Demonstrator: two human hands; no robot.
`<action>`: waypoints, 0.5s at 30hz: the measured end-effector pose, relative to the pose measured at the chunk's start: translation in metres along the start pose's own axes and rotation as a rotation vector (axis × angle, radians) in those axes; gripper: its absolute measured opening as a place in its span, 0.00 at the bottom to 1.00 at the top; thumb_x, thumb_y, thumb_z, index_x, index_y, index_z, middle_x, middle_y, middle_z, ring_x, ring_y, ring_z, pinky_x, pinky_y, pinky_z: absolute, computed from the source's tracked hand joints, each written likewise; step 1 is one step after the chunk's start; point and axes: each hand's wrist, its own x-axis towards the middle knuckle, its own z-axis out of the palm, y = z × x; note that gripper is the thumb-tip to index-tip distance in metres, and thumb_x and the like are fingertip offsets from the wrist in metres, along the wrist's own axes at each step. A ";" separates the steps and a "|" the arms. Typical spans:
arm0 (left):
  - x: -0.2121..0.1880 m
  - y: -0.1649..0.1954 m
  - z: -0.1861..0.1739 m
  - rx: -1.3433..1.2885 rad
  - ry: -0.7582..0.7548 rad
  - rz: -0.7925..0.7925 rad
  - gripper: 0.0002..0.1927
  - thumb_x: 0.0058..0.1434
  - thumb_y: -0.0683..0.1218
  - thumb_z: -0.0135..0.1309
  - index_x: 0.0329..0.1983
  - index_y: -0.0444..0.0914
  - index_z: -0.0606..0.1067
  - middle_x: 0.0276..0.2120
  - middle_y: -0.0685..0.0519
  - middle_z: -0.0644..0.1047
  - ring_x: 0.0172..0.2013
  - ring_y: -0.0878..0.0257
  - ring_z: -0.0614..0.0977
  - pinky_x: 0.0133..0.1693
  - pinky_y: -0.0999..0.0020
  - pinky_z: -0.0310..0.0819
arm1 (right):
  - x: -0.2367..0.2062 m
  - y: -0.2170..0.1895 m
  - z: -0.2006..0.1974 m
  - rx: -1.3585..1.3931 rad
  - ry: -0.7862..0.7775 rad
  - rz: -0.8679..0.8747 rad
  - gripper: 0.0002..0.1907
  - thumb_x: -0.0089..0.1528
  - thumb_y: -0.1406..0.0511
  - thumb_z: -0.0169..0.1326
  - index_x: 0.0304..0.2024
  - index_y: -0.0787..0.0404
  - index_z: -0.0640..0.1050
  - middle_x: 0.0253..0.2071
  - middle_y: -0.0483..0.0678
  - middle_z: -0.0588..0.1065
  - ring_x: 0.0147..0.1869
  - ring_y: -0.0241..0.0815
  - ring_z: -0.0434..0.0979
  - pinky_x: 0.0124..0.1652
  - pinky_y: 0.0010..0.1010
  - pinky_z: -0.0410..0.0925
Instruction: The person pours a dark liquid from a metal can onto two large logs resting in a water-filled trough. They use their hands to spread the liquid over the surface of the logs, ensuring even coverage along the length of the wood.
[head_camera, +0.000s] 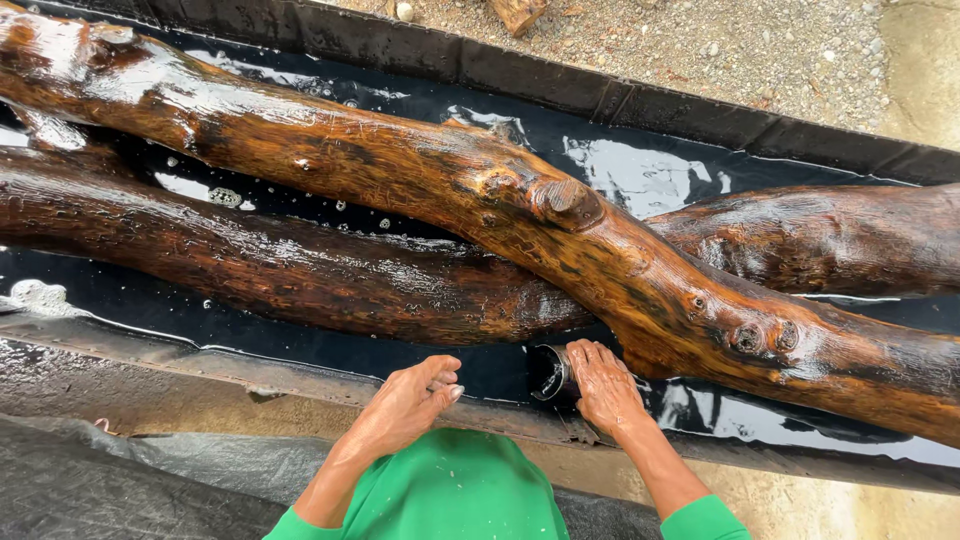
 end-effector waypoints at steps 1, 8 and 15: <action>0.001 0.001 -0.001 -0.004 0.001 -0.019 0.24 0.65 0.49 0.53 0.62 0.37 0.70 0.52 0.43 0.81 0.46 0.57 0.86 0.43 0.60 0.81 | 0.003 0.003 0.003 -0.018 0.022 -0.022 0.47 0.45 0.72 0.67 0.65 0.60 0.61 0.66 0.52 0.61 0.72 0.59 0.59 0.66 0.46 0.59; -0.001 0.001 -0.008 0.021 -0.009 -0.057 0.24 0.65 0.50 0.54 0.63 0.38 0.70 0.52 0.44 0.80 0.46 0.56 0.86 0.41 0.59 0.82 | 0.021 0.017 0.022 -0.031 -0.057 0.008 0.47 0.49 0.75 0.63 0.69 0.58 0.59 0.70 0.51 0.59 0.74 0.58 0.56 0.68 0.45 0.58; 0.000 -0.003 -0.009 0.056 -0.002 -0.011 0.24 0.64 0.50 0.54 0.61 0.36 0.70 0.51 0.42 0.81 0.50 0.55 0.85 0.46 0.57 0.80 | 0.024 0.016 0.017 0.025 -0.092 0.002 0.50 0.47 0.74 0.64 0.70 0.55 0.59 0.71 0.49 0.57 0.76 0.56 0.54 0.70 0.45 0.55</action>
